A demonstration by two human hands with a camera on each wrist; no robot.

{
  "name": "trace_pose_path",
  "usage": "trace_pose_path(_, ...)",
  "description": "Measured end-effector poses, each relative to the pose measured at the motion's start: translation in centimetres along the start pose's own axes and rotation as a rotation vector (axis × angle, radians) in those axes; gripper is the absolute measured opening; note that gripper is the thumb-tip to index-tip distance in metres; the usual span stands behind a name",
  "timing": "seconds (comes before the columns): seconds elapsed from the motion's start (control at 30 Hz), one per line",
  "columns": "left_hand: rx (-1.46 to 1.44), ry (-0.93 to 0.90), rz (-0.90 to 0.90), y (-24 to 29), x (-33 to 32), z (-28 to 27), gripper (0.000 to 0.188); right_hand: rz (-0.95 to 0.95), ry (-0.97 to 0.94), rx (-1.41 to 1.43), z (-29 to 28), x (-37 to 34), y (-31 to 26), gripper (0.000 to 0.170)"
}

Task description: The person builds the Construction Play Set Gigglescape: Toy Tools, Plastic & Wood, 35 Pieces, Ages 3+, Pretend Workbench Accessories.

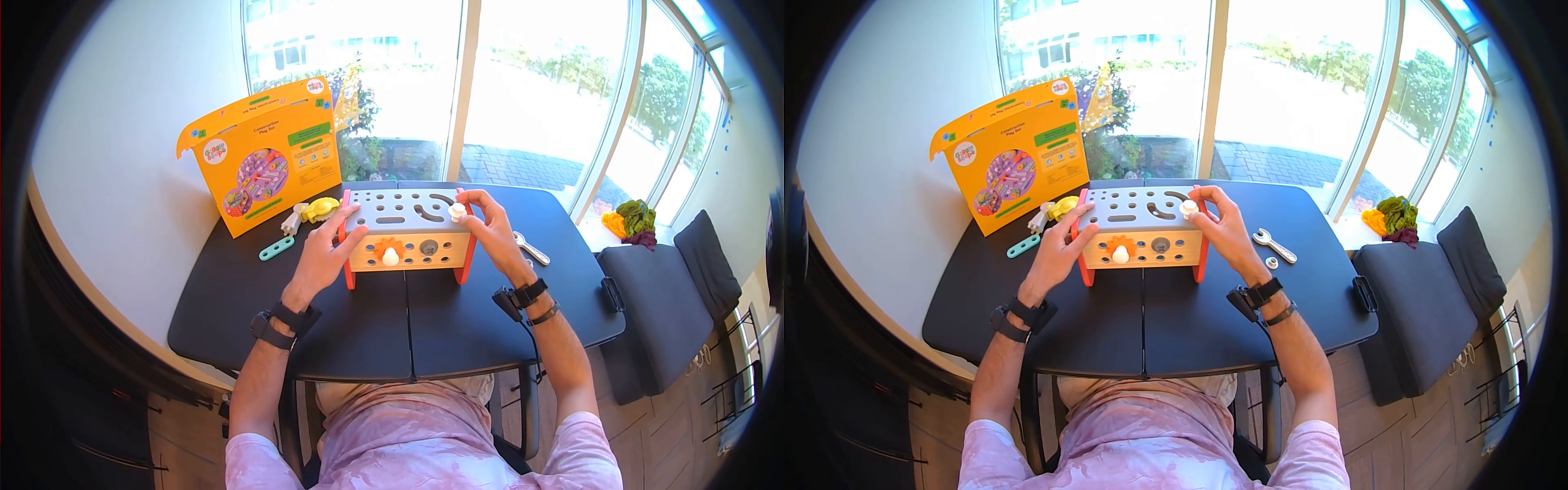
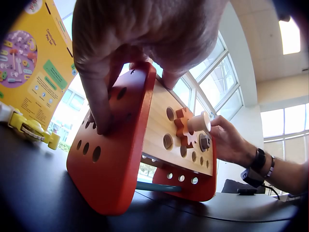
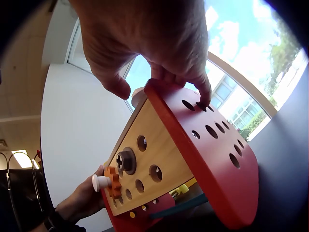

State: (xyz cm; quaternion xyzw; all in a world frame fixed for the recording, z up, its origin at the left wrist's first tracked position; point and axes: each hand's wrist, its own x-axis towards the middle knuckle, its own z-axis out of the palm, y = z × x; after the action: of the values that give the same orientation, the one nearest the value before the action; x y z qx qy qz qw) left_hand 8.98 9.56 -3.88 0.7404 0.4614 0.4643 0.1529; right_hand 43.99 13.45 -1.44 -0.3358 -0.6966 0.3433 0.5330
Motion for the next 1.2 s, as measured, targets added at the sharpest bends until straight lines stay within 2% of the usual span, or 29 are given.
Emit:
trace_pose_path(0.2,0.004,0.004,0.003,0.2,-0.1,0.0,0.056,0.031,-0.057,-0.073,-0.6,0.2,0.6,0.030)
trace_pose_path(0.4,0.001,-0.001,-0.003,0.2,0.0,0.0,0.056,-0.002,0.023,-0.033,0.2,0.0,-0.1,0.019)
trace_pose_path(1.2,-0.001,0.000,-0.007,0.3,-0.1,0.0,0.055,-0.016,-0.015,-0.103,-0.1,0.1,0.5,0.020)
